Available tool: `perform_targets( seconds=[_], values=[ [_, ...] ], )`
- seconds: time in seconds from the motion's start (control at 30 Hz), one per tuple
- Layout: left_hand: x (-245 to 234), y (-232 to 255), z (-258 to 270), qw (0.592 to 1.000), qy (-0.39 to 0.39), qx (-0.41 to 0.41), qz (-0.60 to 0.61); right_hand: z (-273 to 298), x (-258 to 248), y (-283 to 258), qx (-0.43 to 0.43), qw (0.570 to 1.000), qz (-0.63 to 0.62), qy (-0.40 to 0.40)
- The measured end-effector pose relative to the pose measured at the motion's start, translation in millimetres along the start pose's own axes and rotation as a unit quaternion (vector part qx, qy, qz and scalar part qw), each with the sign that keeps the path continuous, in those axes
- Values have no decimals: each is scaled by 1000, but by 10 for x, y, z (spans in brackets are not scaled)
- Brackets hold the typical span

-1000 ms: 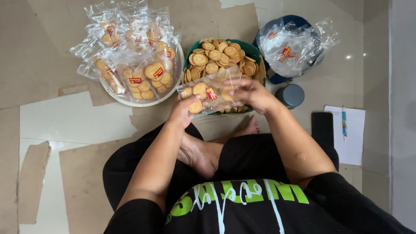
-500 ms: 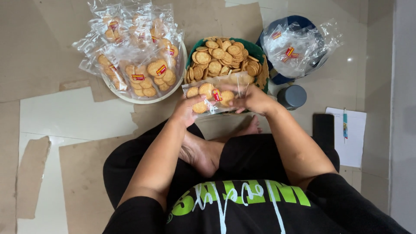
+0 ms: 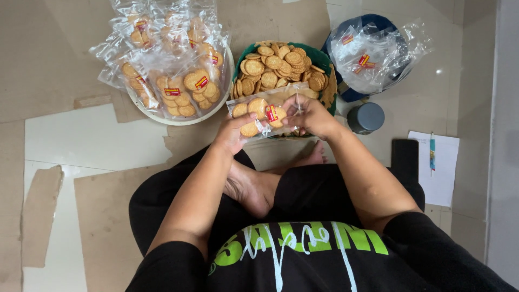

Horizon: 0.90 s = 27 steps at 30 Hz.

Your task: The person picks up individual cookies from a bowl by hand and places them into a clear plastic bag, continuing until the bag is filled with several cookies.

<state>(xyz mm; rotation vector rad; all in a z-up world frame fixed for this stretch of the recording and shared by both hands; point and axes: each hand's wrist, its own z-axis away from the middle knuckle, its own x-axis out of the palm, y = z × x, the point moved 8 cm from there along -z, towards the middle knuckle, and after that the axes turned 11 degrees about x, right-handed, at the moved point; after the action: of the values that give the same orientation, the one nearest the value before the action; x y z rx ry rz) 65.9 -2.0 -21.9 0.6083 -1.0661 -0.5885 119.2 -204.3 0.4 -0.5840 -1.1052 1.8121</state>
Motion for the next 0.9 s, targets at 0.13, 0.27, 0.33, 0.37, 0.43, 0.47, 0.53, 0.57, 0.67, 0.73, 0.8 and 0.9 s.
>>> perform_targets(
  seconds=[0.13, 0.27, 0.33, 0.37, 0.43, 0.47, 0.53, 0.57, 0.67, 0.73, 0.8, 0.9],
  values=[
    [-106, -73, -51, 1000, -2, -8, -3, 24, 44, -30, -15, 1000, -7, 14],
    [-10, -12, -9, 1000, -8, -20, -3, 73, 70, -77, 4, 1000, 3, -4],
    [9, 1, 4, 1000, -9, -26, -2, 75, 96, -117, -6, 1000, -4, -7],
    [-13, -15, -6, 1000, -8, -25, -3, 81, 98, -118, -1, 1000, -2, -2],
    [-37, -35, 1, 1000, -7, -24, -4, 98, 89, -117, 5, 1000, -1, 3],
    [-35, -25, 15, 1000, -8, -15, -3, 105, 74, -100, 14, 1000, 0, 4],
    [-33, -12, 36, 1000, -10, -6, -2, 101, 33, -59, 24, 1000, 1, 5],
    [-27, -16, 38, 1000, -10, -9, -3, 85, 19, -31, 29, 1000, 12, -5],
    [7, -17, 46, 1000, -12, -12, -4, 88, 27, -66, 34, 999, 23, -16],
    [4, -21, 47, 1000, -13, -11, -4, 101, 29, -85, 35, 999, 23, -18],
    [-27, -43, 40, 1000, -14, -15, -10, 100, 18, -38, 49, 998, 37, -27],
    [-46, -37, 15, 999, -24, -14, -19, 105, 46, -67, 58, 996, 51, -40]
  ],
)
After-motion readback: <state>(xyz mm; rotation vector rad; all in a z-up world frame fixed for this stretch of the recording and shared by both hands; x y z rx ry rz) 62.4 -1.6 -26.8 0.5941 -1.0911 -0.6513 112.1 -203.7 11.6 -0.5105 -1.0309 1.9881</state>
